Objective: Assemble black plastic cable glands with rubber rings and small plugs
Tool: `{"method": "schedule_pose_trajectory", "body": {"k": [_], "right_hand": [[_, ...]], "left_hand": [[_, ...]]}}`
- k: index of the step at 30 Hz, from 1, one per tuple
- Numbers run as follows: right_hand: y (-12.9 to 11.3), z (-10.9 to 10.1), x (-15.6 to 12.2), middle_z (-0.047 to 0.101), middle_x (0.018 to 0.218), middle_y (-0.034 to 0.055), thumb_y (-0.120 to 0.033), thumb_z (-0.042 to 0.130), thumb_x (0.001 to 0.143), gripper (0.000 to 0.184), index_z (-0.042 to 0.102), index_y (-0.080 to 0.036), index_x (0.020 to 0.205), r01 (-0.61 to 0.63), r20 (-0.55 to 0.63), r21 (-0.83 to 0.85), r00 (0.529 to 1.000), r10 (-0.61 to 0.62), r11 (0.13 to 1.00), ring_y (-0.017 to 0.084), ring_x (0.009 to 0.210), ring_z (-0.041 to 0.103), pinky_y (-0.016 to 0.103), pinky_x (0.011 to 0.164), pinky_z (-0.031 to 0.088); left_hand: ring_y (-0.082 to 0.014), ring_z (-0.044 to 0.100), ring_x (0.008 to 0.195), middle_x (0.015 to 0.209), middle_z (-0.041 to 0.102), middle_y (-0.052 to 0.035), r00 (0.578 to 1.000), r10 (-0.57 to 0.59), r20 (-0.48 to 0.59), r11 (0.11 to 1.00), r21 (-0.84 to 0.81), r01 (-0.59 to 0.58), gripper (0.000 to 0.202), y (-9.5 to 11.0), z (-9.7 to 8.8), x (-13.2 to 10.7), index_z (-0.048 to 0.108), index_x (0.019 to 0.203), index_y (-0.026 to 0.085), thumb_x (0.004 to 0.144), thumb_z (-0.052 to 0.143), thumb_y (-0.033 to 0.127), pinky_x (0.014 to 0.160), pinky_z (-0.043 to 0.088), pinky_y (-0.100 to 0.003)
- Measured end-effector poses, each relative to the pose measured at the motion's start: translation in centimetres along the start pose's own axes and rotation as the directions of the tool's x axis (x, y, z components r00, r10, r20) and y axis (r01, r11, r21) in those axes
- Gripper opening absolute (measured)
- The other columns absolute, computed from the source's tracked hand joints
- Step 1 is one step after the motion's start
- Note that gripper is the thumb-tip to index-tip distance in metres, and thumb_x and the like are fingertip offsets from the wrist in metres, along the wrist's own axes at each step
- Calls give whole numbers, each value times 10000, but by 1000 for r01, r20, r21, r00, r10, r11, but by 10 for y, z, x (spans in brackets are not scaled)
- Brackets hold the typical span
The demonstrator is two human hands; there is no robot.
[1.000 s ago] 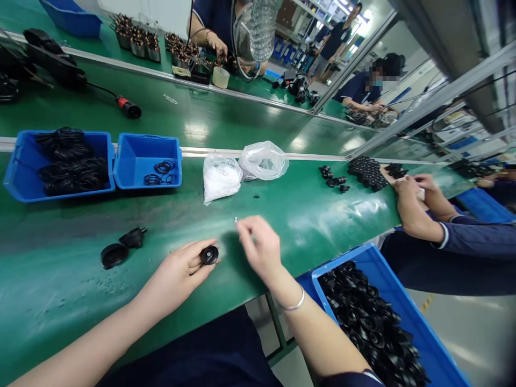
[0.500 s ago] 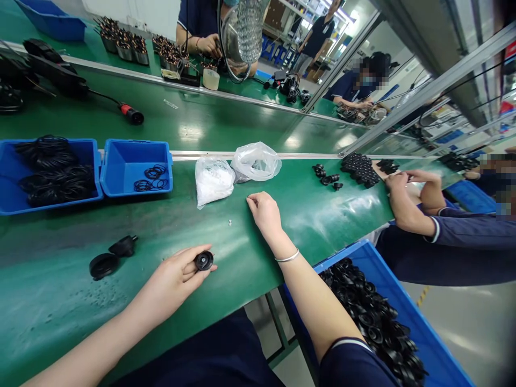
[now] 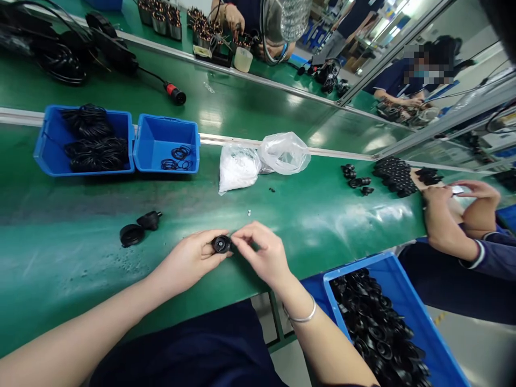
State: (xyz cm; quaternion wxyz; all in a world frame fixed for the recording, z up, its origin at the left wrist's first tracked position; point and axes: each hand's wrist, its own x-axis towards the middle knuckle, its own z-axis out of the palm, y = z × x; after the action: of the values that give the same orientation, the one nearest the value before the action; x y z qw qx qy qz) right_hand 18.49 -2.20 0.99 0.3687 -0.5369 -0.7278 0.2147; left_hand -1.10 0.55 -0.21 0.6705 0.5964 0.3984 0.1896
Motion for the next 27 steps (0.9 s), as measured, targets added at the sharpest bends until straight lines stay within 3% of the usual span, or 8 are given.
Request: {"method": "schedule_pose_trajectory", "body": {"k": [3, 6, 10, 15, 21, 27], "right_hand": [[-9, 13, -9, 631, 832, 32, -212, 550, 907, 88, 633, -184, 920, 66, 56, 15, 996, -67, 998, 119, 762, 591, 239, 688, 498], [-8, 16, -7, 621, 843, 44, -213, 516, 926, 124, 633, -181, 949, 100, 103, -56, 990, -94, 993, 130, 801, 597, 255, 728, 512], [-11, 15, -3, 618, 848, 49, -214, 489, 940, 151, 633, -172, 935, 132, 135, -179, 985, -108, 975, 138, 794, 593, 263, 732, 510], [-19, 15, -13, 612, 880, 67, -195, 474, 944, 210, 620, -171, 1093, 187, 179, -349, 975, -131, 918, 157, 792, 575, 284, 721, 502], [-22, 20, -34, 594, 946, 115, -150, 465, 922, 457, 412, -125, 1375, 240, 246, -436, 959, -141, 868, 197, 822, 557, 328, 706, 508], [-19, 24, -37, 587, 960, 124, -133, 431, 914, 561, 285, -154, 1455, 255, 288, -479, 950, -124, 840, 216, 820, 559, 355, 696, 519]], "left_hand": [[-214, 715, 844, 987, 742, -15, 998, 37, -49, 988, 150, -29, 422, -1, 0, 0, 566, 1217, 224, 815, 583, 350, 794, 563, -313], [-218, 706, 846, 933, 743, -13, 990, 98, -97, 973, 219, -75, 421, -2, 0, 0, 587, 1213, 231, 800, 570, 308, 788, 561, -323], [-227, 690, 883, 907, 739, -16, 984, 132, -116, 961, 259, -99, 414, -2, 1, 0, 604, 1195, 236, 785, 572, 279, 805, 548, -325], [-185, 676, 710, 769, 718, 14, 991, 93, -93, 968, 240, -69, 433, 1, 0, 0, 583, 1214, 215, 783, 552, 249, 699, 538, -281], [-155, 604, 578, 559, 588, 56, 995, 54, -89, 968, 251, -30, 427, 6, -1, -1, 591, 1200, 179, 779, 526, 218, 610, 489, -251], [-153, 582, 556, 558, 572, 51, 986, 115, -123, 946, 315, -72, 393, 8, 0, -2, 604, 1182, 199, 797, 530, 223, 608, 485, -257]]}}
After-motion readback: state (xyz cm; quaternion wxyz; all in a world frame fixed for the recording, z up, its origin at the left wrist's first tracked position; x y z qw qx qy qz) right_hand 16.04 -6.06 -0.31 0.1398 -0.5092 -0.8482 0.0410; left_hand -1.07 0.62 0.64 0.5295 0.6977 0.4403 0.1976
